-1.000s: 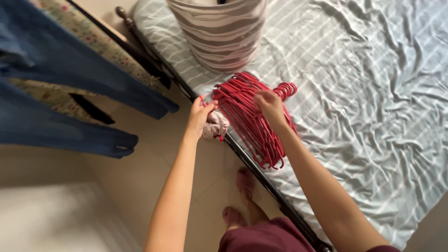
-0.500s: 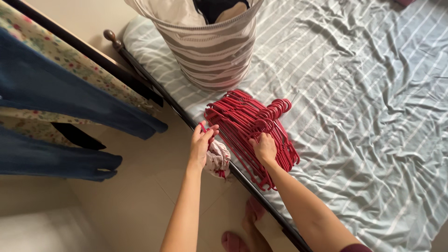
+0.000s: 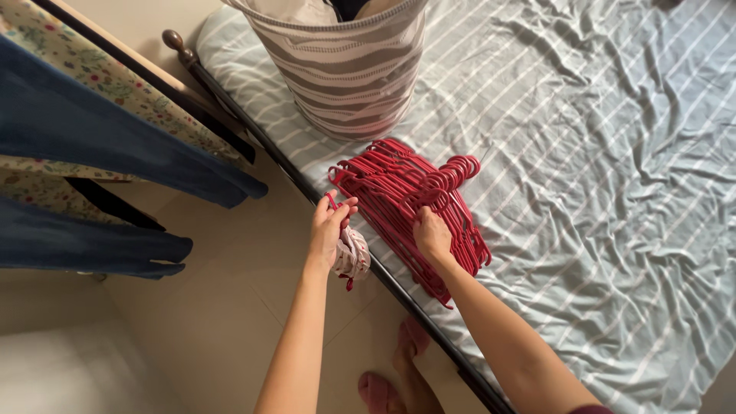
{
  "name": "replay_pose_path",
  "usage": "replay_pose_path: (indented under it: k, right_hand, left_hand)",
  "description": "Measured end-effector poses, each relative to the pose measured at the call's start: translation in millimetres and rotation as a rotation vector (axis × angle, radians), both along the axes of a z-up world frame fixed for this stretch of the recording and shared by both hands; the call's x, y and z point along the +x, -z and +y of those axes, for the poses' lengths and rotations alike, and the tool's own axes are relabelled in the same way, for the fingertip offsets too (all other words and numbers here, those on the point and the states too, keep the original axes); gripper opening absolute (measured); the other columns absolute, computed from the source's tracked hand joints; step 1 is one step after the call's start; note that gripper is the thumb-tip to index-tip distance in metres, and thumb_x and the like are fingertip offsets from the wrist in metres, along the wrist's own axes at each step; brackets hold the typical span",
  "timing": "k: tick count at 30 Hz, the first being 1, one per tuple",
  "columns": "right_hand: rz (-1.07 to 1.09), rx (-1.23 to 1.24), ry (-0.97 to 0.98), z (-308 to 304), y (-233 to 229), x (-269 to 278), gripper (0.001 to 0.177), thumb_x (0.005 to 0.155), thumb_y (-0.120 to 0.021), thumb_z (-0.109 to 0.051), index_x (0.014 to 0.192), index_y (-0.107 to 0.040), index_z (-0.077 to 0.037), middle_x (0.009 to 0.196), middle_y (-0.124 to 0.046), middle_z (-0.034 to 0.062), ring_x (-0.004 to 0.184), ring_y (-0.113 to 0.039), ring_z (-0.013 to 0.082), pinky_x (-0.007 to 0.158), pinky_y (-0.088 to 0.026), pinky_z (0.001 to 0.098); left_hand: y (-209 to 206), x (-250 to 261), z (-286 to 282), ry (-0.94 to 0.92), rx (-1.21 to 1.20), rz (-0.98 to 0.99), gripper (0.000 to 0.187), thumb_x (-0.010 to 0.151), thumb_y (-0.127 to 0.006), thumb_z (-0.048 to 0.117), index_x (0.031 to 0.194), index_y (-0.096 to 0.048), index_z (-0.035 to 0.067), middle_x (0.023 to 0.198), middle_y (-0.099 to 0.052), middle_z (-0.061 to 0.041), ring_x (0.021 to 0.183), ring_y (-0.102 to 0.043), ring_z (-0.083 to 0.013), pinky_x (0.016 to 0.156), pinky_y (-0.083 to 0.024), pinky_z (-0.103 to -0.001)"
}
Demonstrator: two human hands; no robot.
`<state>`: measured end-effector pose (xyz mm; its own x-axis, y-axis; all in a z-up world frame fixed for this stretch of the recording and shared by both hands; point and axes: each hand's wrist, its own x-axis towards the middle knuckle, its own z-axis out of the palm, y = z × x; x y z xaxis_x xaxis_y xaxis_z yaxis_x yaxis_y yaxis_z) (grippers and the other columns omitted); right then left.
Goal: The person takes clothes from a laundry basket, places them on red hangers, and hangs them on a metal clothing rack. The person handles a patterned top, a white top, a beige shirt, a black top, and a beige shirt one at a time.
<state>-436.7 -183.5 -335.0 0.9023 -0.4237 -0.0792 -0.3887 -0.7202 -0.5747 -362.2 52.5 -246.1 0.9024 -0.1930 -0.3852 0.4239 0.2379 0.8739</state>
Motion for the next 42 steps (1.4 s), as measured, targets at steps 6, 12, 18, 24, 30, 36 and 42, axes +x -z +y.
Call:
replay_pose_path:
  k: [6, 12, 18, 24, 30, 36, 42]
  right_hand:
    - [-0.409, 0.116, 0.005, 8.3, -113.6, 3.7, 0.018, 0.097, -0.065, -0.020, 0.109, -0.074, -0.010, 0.099, -0.073, 0.0090, 0.089, -0.070, 0.0301, 0.077, -0.053, 0.0418]
    - [-0.332, 0.581, 0.044, 19.3, -196.9, 32.3, 0.022, 0.103, -0.063, -0.022, 0.113, -0.074, -0.007, 0.081, -0.064, 0.0068, 0.069, -0.057, 0.0165, 0.063, -0.046, 0.0342]
    - [-0.260, 1.047, -0.359, 41.9, -272.9, 87.1, 0.027, 0.108, -0.053, -0.027, 0.116, -0.066, -0.005, 0.108, -0.069, 0.0040, 0.093, -0.067, 0.0107, 0.083, -0.061, 0.0298]
    - [-0.139, 1.288, -0.549, 76.8, -332.3, 124.4, 0.024, 0.109, -0.048, -0.027, 0.117, -0.057, -0.006, 0.116, -0.070, 0.0074, 0.106, -0.072, 0.0179, 0.089, -0.059, 0.0314]
    - [-0.011, 1.599, -0.767, 95.6, -351.5, 154.3, 0.020, 0.112, -0.046, -0.020, 0.109, -0.055, -0.003, 0.112, -0.069, 0.0103, 0.099, -0.071, 0.0178, 0.091, -0.058, 0.0325]
    - [-0.051, 1.502, -0.707, 115.0, -375.6, 171.8, 0.020, 0.110, -0.047, -0.020, 0.106, -0.060, -0.005, 0.097, -0.064, 0.0053, 0.084, -0.066, 0.0135, 0.081, -0.056, 0.0290]
    - [-0.203, 1.197, -0.769, 104.4, -409.5, 185.3, 0.020, 0.112, -0.049, -0.022, 0.097, -0.056, -0.008, 0.081, -0.058, 0.0010, 0.067, -0.055, 0.0118, 0.060, -0.044, 0.0263]
  left_hand:
    - [-22.9, 6.8, 16.3, -0.089, 0.010, -0.017, 0.065, 0.094, -0.061, 0.010, 0.153, -0.036, 0.000, 0.119, -0.073, -0.010, 0.100, -0.068, -0.0120, 0.076, -0.049, -0.022]
    - [-80.8, 19.4, 39.3, -0.100, 0.022, -0.054, 0.059, 0.097, -0.060, 0.011, 0.151, -0.039, 0.001, 0.119, -0.072, -0.012, 0.099, -0.067, -0.0128, 0.075, -0.049, -0.023]
    - [-164.5, 51.8, 36.7, 0.133, -0.131, -0.237, 0.049, 0.102, -0.052, 0.012, 0.148, -0.038, 0.002, 0.122, -0.071, -0.017, 0.105, -0.071, -0.0205, 0.086, -0.058, -0.031]
    - [-242.2, 62.8, 53.6, 0.202, -0.026, -0.304, 0.042, 0.102, -0.051, 0.010, 0.142, -0.042, 0.003, 0.128, -0.070, -0.013, 0.105, -0.073, -0.0236, 0.084, -0.062, -0.037]
    - [-285.6, 66.3, 74.1, 0.281, -0.123, -0.327, 0.048, 0.105, -0.053, 0.010, 0.150, -0.038, 0.007, 0.128, -0.068, -0.012, 0.103, -0.073, -0.0218, 0.084, -0.064, -0.039]
    - [-309.8, 69.5, 96.2, 0.275, -0.032, -0.376, 0.062, 0.101, -0.059, 0.012, 0.158, -0.034, 0.013, 0.134, -0.066, -0.007, 0.105, -0.072, -0.0174, 0.082, -0.065, -0.041]
    - [-323.7, 68.6, 164.4, -0.182, 0.060, -0.284, 0.048, 0.098, -0.059, 0.018, 0.144, -0.047, 0.014, 0.122, -0.074, -0.008, 0.086, -0.075, -0.0203, 0.065, -0.056, -0.030]
